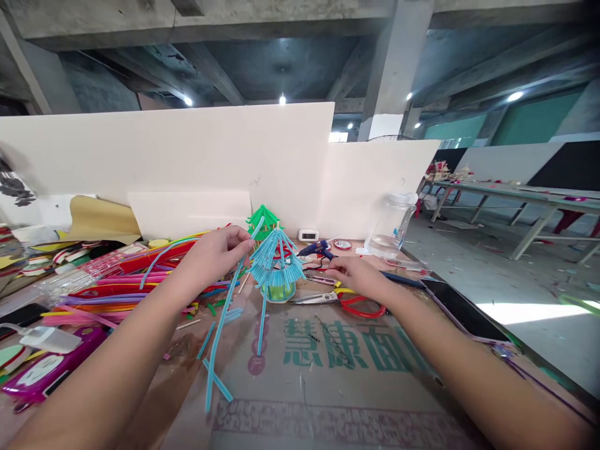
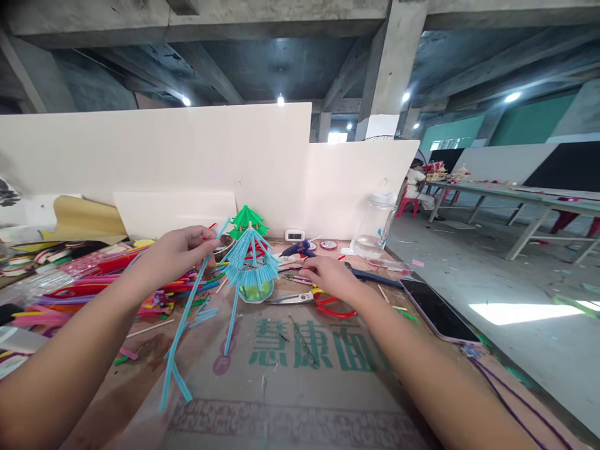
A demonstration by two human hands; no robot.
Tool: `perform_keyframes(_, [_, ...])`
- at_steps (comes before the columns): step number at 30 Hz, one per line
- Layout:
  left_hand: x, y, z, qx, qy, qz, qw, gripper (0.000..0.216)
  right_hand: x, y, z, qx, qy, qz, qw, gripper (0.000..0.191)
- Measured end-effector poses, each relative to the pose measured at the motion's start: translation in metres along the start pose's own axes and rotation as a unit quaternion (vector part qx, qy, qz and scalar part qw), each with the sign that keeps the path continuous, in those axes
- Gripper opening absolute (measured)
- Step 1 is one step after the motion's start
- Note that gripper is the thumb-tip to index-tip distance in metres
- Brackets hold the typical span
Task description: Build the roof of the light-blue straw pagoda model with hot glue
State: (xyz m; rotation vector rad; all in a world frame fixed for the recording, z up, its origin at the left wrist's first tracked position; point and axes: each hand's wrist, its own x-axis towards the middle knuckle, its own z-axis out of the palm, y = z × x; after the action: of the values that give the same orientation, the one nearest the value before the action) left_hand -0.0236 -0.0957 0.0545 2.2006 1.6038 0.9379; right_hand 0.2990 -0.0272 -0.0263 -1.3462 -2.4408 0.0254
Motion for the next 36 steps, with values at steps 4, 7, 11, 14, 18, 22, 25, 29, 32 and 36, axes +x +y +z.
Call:
perform_keyframes(4, [0.022, 0.001, -0.002, -0.056, 0.022, 0.025, 0.998, 0.028, 0.003, 0.011, 0.027, -0.021, 0.046, 0.015, 0.999, 0.036])
perform_keyframes(7, [0.043, -0.002, -0.003, -0.121, 0.023, 0.048, 0.991, 0.025, 0.003, 0.025, 0.045, -0.023, 0.051, 0.024, 0.998, 0.033])
perform_keyframes(11, [0.064, -0.007, 0.002, -0.261, -0.037, 0.05, 0.963, 0.021, 0.004, 0.033, 0.058, -0.021, 0.05, 0.025, 0.998, 0.03])
perform_keyframes(14, [0.065, -0.009, 0.009, -0.316, -0.103, 0.049, 0.942, 0.023, 0.005, 0.033, 0.06, -0.014, 0.051, 0.022, 0.998, 0.028])
perform_keyframes(18, [0.053, -0.003, 0.017, -0.337, -0.133, 0.046, 0.931, 0.028, 0.004, 0.031, 0.061, 0.001, 0.067, 0.013, 0.998, 0.028])
perform_keyframes(22, [0.045, 0.012, 0.021, -0.316, -0.105, 0.074, 0.94, 0.03, 0.001, 0.032, 0.065, -0.004, 0.087, 0.011, 0.996, 0.027])
perform_keyframes(25, [0.038, 0.021, 0.017, -0.313, -0.053, 0.061, 0.946, 0.032, -0.001, 0.034, 0.066, -0.004, 0.084, 0.003, 0.996, 0.026])
perform_keyframes(29, [0.025, 0.024, 0.006, -0.2, -0.008, 0.031, 0.979, 0.039, -0.002, 0.037, 0.066, -0.008, 0.083, -0.011, 0.996, 0.023])
perform_keyframes(32, [0.022, 0.016, -0.002, -0.122, 0.053, -0.011, 0.991, 0.039, -0.001, 0.04, 0.067, -0.016, 0.085, -0.013, 0.996, 0.023])
perform_keyframes(36, [0.033, -0.009, -0.01, -0.133, 0.074, 0.016, 0.988, 0.034, 0.0, 0.039, 0.068, -0.025, 0.081, -0.009, 0.996, 0.025])
